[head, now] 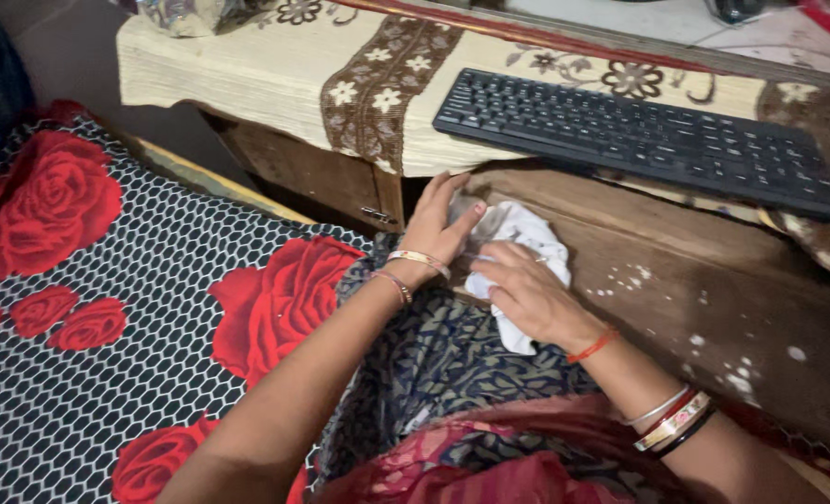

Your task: The person wipes a table surface with a white cloth, then opens a drawer and cleans a keyboard and the drawer interior. The person repeatedly wipes the keyboard and drawer surfaces, then closes the drawer and wipes the table again.

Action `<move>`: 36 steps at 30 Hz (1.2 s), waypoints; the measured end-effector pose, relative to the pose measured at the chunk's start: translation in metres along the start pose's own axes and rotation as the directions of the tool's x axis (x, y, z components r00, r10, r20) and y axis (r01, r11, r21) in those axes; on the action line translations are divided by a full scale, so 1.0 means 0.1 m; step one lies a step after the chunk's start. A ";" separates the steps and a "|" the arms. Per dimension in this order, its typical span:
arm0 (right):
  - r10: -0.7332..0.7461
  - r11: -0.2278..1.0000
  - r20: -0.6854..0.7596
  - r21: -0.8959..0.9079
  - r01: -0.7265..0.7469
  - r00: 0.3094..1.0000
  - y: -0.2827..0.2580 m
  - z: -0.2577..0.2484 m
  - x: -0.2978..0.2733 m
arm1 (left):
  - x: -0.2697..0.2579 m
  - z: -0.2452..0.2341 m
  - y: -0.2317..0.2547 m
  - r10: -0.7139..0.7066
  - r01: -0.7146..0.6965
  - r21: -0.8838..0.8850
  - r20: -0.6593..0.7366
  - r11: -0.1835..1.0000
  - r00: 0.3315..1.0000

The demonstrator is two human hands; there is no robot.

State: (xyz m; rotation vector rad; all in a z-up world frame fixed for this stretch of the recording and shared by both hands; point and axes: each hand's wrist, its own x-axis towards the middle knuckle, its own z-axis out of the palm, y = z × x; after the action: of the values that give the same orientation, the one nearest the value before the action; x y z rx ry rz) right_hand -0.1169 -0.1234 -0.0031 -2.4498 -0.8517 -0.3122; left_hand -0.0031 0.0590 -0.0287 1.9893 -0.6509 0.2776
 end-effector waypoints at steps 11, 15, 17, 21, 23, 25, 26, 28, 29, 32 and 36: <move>0.076 0.988 0.029 0.133 -0.079 0.997 -0.10 -0.62 -0.73 | -0.20 0.17 0.58 0.132 -0.209 0.276 0.275 0.938 0.952; 0.205 0.975 0.005 0.087 -0.205 0.979 0.03 -0.83 -1.21 | -0.19 0.42 0.79 0.172 -0.276 0.213 0.406 0.937 0.898; 0.282 0.959 -0.019 0.044 -0.281 0.959 0.11 -0.94 -1.49 | -0.20 0.53 0.91 0.191 -0.307 0.182 0.473 0.934 0.860; 0.355 0.934 -0.108 -0.004 -0.357 0.929 0.25 -1.13 -2.03 | -0.22 0.76 1.12 0.221 -0.367 0.142 0.584 0.919 0.781; 0.423 0.902 -0.118 -0.037 -0.430 0.898 0.33 -1.22 -2.30 | -0.24 0.85 1.21 0.218 -0.382 0.136 0.630 0.914 0.745; 0.477 0.870 -0.197 -0.035 -0.492 0.857 0.39 -1.28 -2.51 | -0.26 0.90 1.27 0.221 -0.396 0.118 0.670 0.911 0.709; 0.501 0.853 -0.236 -0.032 -0.521 0.833 0.42 -1.31 -2.60 | -0.27 0.94 1.30 0.221 -0.412 0.123 0.688 0.903 0.691; 0.555 0.800 -0.327 -0.041 -0.599 0.765 0.46 -1.36 -2.78 | -0.28 1.00 1.36 0.221 -0.444 0.130 0.723 0.887 0.654; 0.578 0.771 -0.372 -0.043 -0.635 0.726 0.48 -1.38 -2.85 | -0.29 1.03 1.38 0.216 -0.447 0.130 0.736 0.885 0.641; 0.595 0.672 -0.417 -0.211 -0.710 0.687 0.59 -1.37 -2.91 | -0.31 1.11 1.43 0.217 -0.463 0.123 0.760 0.878 0.612; 0.517 0.568 -0.513 -0.393 -0.723 0.685 0.81 -1.27 -2.84 | -0.30 1.22 1.46 0.229 -0.474 0.111 0.766 0.874 0.601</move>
State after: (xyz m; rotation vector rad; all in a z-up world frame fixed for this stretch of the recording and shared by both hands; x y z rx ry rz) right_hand -0.2912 -0.3912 -0.0353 -2.9058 0.3932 -0.7806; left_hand -0.1183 -0.0912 0.0076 2.2353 -1.6383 -0.2484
